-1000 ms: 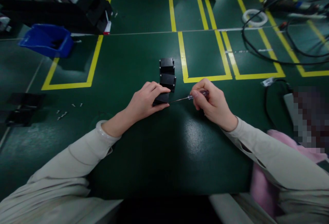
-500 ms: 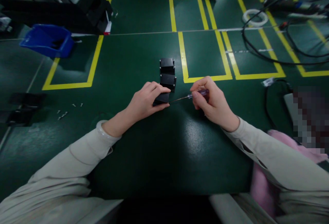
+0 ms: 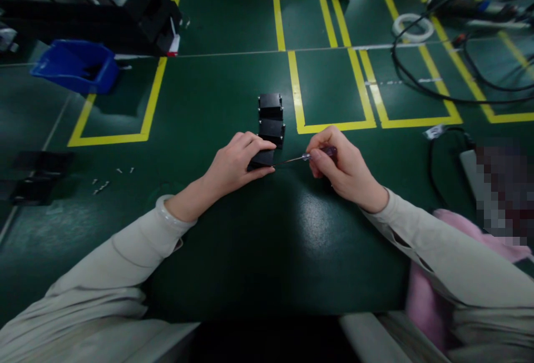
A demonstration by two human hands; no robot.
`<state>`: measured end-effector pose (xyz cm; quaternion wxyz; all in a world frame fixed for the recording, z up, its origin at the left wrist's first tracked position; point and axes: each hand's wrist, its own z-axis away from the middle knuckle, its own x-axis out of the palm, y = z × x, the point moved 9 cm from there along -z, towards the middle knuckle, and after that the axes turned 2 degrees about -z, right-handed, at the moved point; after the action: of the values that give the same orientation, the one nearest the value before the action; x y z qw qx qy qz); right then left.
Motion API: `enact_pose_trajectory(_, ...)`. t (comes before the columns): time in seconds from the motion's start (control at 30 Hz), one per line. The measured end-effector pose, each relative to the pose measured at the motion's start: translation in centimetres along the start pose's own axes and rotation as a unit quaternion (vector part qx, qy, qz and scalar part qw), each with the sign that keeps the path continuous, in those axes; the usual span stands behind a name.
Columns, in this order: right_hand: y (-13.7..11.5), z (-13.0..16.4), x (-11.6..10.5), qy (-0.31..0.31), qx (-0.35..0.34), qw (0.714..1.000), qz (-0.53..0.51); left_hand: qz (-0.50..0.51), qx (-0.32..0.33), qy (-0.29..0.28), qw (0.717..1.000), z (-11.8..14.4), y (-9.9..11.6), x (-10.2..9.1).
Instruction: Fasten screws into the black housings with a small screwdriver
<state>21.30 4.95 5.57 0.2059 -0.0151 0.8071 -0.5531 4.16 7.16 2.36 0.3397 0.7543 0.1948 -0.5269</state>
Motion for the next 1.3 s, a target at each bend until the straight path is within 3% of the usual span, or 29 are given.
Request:
enact_pose_trajectory(0.57, 0.02, -0.22, -0.68, 0.024, 0.004, 0.999, 0.031, -0.002, 0.003, -0.003, 1.000, 0.00, 0.03, 0.00)
enact_pose_trajectory(0.8, -0.55, -0.16, -0.13, -0.012, -0.013, 0.999, 0.029, 0.001, 0.003, 0.001, 1.000, 0.06, -0.03, 0.07)
enact_pose_trajectory(1.07, 0.31, -0.05, -0.75, 0.036, 0.014, 0.997, 0.067, -0.002, 0.007, 0.003, 1.000, 0.02, 0.00, -0.03)
enact_pose_trajectory(1.3, -0.32, -0.24, -0.45, 0.008, -0.009, 0.999, 0.053, -0.002, 0.002, 0.001, 1.000, -0.01, -0.07, 0.09)
